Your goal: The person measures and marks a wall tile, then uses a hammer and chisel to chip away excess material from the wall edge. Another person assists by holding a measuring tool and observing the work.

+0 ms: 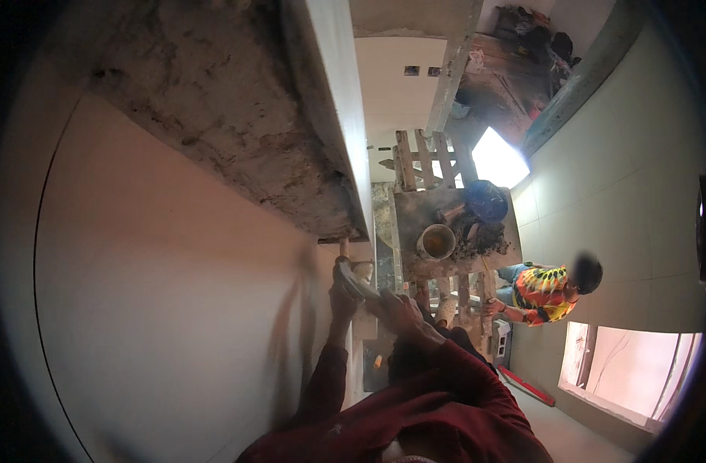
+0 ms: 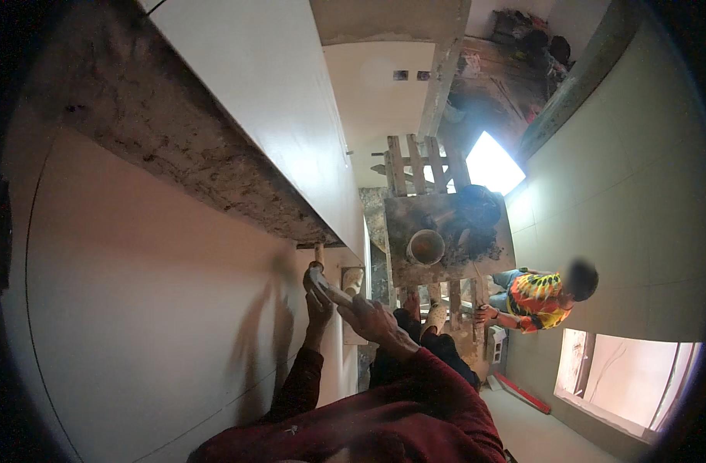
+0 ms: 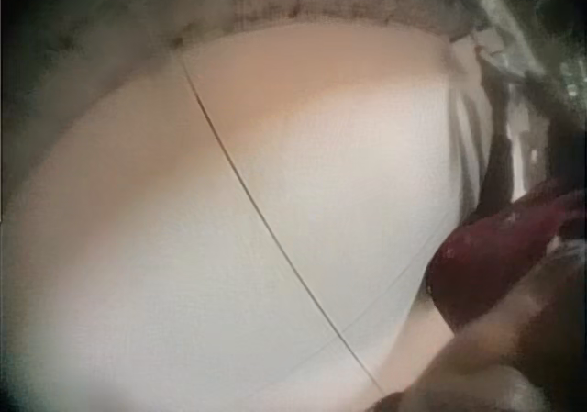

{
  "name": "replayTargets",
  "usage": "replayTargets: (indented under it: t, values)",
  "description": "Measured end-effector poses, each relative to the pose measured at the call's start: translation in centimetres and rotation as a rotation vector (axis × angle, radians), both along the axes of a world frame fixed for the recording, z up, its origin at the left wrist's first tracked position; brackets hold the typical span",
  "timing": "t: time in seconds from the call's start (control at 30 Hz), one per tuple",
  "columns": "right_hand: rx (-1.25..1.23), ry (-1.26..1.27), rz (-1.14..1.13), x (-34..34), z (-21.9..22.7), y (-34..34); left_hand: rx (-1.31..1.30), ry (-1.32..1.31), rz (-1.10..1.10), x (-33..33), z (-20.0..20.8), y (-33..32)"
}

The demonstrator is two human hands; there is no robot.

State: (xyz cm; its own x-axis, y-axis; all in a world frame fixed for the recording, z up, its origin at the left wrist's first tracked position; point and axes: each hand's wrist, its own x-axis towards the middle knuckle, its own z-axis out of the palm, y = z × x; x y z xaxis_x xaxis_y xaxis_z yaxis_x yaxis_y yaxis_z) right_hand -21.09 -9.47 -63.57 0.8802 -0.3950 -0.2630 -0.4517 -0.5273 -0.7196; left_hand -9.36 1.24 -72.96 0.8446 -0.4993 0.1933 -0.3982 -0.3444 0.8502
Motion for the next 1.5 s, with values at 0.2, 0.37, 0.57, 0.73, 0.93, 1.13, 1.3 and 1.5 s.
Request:
replayTargets:
  t: [0.2, 0.37, 0.57, 0.73, 0.93, 1.13, 1.3, 1.5]
  values:
    - [-0.139, -0.292, 0.06, -1.2, 0.4, 2.4, -0.384, 0.305, 0.04, -0.6, -8.0, 3.3]
    - [-0.305, -0.387, 0.113, -0.5, -0.2, 4.4, 0.218, 0.072, -0.032, 0.7, -13.8, 7.8]
    - [-0.175, -0.168, 0.036, -1.5, -0.4, 6.6, 0.123, -0.093, 0.05, -2.2, -8.1, 8.2]
    - [-0.143, -0.1, 0.071, -1.8, -0.6, 8.1, 0.458, -0.974, 0.292, -2.5, -9.9, 10.4]
    - [-0.176, -0.315, 0.132, -2.8, 0.1, 10.1, -0.154, -0.039, 0.293, -3.9, -7.5, 8.9]
    - [-0.073, 0.01, 0.028, -2.1, 1.0, 9.9, 0.262, 0.274, -0.032, -3.4, -7.4, 11.8]
    - [-0.252, -0.249, 0.156, -4.1, -1.3, 11.3, -0.263, -0.251, 0.376, -5.3, -7.9, 9.7]
    - [-0.116, -0.156, 0.136, -3.8, 0.2, 11.6, -0.097, 0.185, 0.063, -5.5, -12.5, 14.5]
